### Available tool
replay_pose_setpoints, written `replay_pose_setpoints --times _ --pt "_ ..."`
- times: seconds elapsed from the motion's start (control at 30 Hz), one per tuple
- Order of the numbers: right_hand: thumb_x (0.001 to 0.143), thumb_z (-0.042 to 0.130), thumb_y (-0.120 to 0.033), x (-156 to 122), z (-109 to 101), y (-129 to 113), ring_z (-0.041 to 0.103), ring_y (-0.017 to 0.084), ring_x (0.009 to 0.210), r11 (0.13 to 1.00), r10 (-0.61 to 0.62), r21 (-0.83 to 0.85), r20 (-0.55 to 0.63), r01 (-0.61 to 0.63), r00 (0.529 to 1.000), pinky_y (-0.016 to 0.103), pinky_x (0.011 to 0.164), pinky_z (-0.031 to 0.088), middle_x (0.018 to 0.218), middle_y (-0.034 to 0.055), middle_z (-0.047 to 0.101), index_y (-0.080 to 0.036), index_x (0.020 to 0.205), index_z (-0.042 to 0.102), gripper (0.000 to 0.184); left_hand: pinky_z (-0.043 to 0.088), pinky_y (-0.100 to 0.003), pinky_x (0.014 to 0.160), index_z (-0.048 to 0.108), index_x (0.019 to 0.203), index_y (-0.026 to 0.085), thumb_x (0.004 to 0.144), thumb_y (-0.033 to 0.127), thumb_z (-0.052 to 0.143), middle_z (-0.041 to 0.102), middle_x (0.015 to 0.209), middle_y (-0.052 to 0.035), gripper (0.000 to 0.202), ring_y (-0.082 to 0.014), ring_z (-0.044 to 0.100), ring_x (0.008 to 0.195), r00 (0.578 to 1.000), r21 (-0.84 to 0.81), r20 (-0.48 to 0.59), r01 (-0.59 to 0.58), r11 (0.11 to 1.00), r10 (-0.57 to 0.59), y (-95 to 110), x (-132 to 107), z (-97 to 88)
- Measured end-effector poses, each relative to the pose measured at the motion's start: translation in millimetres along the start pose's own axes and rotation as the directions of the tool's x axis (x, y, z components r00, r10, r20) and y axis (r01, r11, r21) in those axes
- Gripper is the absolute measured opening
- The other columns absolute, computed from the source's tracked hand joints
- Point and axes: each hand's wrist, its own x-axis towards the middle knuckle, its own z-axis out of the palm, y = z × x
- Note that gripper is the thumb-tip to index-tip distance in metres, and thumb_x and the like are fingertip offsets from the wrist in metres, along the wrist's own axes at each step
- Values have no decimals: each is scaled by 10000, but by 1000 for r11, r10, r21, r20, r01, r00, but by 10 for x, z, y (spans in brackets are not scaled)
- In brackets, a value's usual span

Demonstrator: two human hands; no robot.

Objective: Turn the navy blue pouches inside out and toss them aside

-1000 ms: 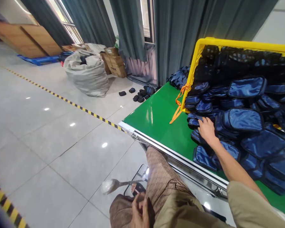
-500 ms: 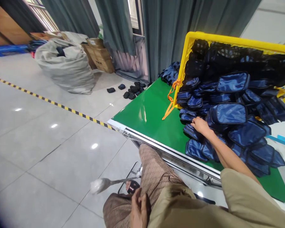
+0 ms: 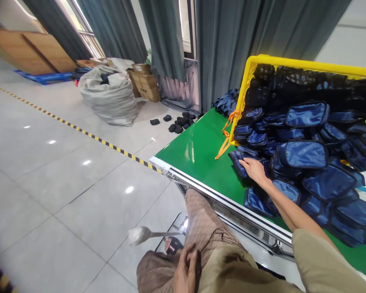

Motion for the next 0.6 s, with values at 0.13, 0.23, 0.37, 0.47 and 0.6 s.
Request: replay_pose_setpoints --times 0.13,0.23,0.37,0.47,0.6 --pt "1175 431 -713 -251 58 -643 679 236 805 862 -297 385 -147 331 944 329 758 484 864 48 752 -245 808 702 654 652 -420 841 777 1342 199 997 806 623 832 1126 -138 715 -304 786 913 999 -165 47 14 986 -7 583 61 -50" --pt "1193 431 -710 -585 181 -1107 722 247 877 728 -477 534 -57 431 877 343 829 550 960 57 794 -260 906 785 641 597 -342 740 747 1372 187 981 870 639 750 846 -45 794 -224 702 718 995 -288 96 22 957 6 1009 103 -101" --pt "1210 477 -645 -981 385 -1455 784 304 1069 617 -656 594 28 516 754 422 984 610 1124 84 852 -296 1079 853 530 549 -262 619 741 1144 186 935 917 682 711 871 -25 763 -150 649 651 998 -544 56 1 839 36 1341 196 -167" --pt "1227 503 -556 -1152 526 -1535 796 314 1192 525 -748 631 22 571 663 458 1054 623 1287 90 858 -299 1299 845 434 563 -270 596 708 996 170 942 954 623 728 864 -56 791 -155 671 637 998 -665 56 42 746 -6 1389 268 -208" --pt "1219 561 -479 -1265 647 -1515 798 311 1229 458 -786 671 -2 583 619 475 1079 643 1378 92 840 -303 1420 816 369 562 -284 620 654 874 193 922 941 675 701 731 -29 750 -166 652 606 996 -642 31 80 762 -78 1340 315 -230"
